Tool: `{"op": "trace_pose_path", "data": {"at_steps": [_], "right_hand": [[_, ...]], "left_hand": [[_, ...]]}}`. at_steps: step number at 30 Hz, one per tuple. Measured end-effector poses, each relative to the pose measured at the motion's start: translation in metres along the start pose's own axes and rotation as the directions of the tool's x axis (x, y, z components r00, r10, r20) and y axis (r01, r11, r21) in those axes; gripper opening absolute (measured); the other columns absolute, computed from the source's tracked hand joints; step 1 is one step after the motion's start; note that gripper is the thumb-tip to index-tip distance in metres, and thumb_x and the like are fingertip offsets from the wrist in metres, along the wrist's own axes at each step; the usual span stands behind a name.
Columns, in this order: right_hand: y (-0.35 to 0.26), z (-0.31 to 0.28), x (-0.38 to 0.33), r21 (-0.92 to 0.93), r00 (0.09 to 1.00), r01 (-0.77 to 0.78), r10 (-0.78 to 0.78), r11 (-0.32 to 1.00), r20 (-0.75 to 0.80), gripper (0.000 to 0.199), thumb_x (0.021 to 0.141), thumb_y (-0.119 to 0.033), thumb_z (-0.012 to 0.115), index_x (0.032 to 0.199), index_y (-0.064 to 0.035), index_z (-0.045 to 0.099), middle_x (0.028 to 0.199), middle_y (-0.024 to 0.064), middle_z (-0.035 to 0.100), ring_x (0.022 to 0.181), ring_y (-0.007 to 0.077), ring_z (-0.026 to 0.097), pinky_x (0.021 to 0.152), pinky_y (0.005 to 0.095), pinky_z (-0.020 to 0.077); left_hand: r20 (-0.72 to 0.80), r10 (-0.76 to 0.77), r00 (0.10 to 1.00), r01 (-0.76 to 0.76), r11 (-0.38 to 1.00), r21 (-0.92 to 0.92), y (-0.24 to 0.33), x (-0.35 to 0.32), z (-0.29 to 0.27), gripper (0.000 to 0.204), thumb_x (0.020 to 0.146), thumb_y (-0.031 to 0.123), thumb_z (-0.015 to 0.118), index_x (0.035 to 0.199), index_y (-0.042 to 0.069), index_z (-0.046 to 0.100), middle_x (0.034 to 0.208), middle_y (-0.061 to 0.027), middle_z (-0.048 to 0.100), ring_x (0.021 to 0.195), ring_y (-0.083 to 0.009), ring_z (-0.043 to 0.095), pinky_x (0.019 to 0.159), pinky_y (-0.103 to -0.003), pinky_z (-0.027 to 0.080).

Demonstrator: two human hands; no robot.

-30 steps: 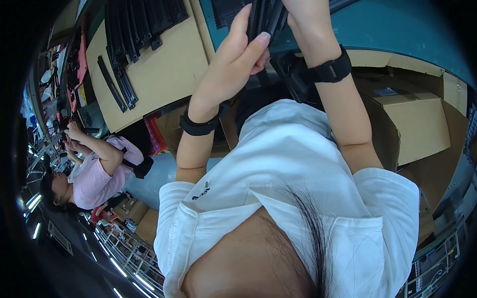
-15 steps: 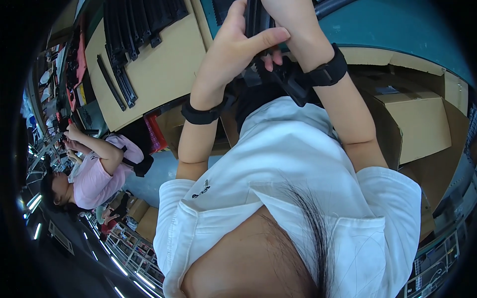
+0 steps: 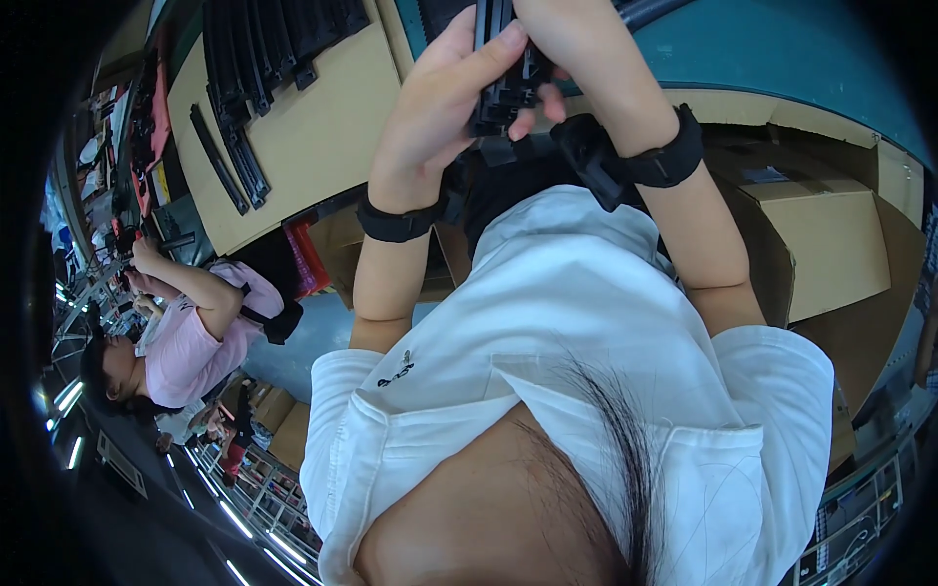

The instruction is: Assembling black plastic components at a manual assembly station in an electronics manufacturing facility.

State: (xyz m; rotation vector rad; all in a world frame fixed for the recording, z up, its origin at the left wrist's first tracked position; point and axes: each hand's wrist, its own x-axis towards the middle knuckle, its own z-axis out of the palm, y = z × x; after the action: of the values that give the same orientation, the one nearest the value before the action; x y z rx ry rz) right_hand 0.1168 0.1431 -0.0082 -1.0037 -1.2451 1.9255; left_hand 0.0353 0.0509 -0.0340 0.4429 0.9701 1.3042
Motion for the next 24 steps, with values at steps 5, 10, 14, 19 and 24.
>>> {"op": "trace_pose_path", "data": {"at_steps": [5, 10, 14, 19, 24], "right_hand": [[0.017, -0.018, 0.007, -0.268, 0.981, 0.192, -0.174, 0.944, 0.091, 0.083, 0.11, -0.044, 0.048, 0.164, 0.0031, 0.006, 0.161, 0.0187, 0.036, 0.142, 0.0254, 0.043, 0.113, 0.0271, 0.0372], [0.021, -0.031, 0.016, -0.492, 0.962, 0.266, -0.196, 0.829, 0.189, 0.087, 0.109, -0.054, 0.044, 0.163, 0.0049, 0.008, 0.163, 0.0187, 0.032, 0.148, 0.0245, 0.035, 0.118, 0.0281, 0.0303], [0.039, -0.061, 0.027, 0.761, 0.849, -0.165, -0.303, 0.627, 0.434, 0.086, 0.108, -0.054, 0.045, 0.163, 0.0027, 0.011, 0.164, 0.0209, 0.03, 0.146, 0.0294, 0.04, 0.119, 0.0327, 0.0323], [0.017, -0.054, -0.006, 0.738, 0.856, -0.444, -0.005, 0.507, 0.518, 0.064, 0.107, -0.036, 0.055, 0.153, 0.0023, 0.033, 0.137, 0.0175, 0.05, 0.117, 0.024, 0.057, 0.104, 0.0361, 0.0461], [0.024, -0.061, -0.001, 0.739, 0.704, -0.651, -0.225, 0.177, 0.674, 0.037, 0.094, -0.009, 0.066, 0.127, -0.0007, 0.051, 0.101, 0.0074, 0.06, 0.09, 0.0176, 0.064, 0.089, 0.0344, 0.0537]], "left_hand": [[0.023, 0.007, 1.0, -0.007, 1.0, 0.006, 0.001, -0.001, 0.0, 0.03, 0.108, 0.013, 0.054, 0.132, -0.002, 0.043, 0.103, -0.0164, 0.067, 0.078, -0.0203, 0.071, 0.059, -0.028, 0.056], [0.089, 0.187, 0.978, -0.184, 0.982, -0.046, -0.014, -0.002, 0.001, 0.033, 0.108, 0.027, 0.054, 0.126, 0.0, 0.047, 0.099, -0.0189, 0.066, 0.072, -0.026, 0.068, 0.051, -0.029, 0.05], [0.062, 0.079, 0.995, -0.062, 0.97, -0.235, -0.01, -0.011, 0.017, 0.037, 0.11, 0.033, 0.05, 0.125, -0.001, 0.052, 0.094, -0.0173, 0.064, 0.065, -0.0181, 0.061, 0.048, -0.024, 0.048], [0.314, 0.017, 0.949, 0.203, 0.733, -0.65, -0.033, -0.008, 0.039, 0.044, 0.111, 0.038, 0.045, 0.132, -0.001, 0.051, 0.096, -0.0164, 0.062, 0.061, -0.0167, 0.054, 0.043, -0.023, 0.04], [0.43, 0.114, 0.895, 0.273, 0.622, -0.734, -0.039, -0.01, 0.046, 0.048, 0.111, 0.038, 0.043, 0.137, -0.002, 0.048, 0.098, -0.0163, 0.061, 0.064, -0.0174, 0.057, 0.041, -0.024, 0.039]]}}
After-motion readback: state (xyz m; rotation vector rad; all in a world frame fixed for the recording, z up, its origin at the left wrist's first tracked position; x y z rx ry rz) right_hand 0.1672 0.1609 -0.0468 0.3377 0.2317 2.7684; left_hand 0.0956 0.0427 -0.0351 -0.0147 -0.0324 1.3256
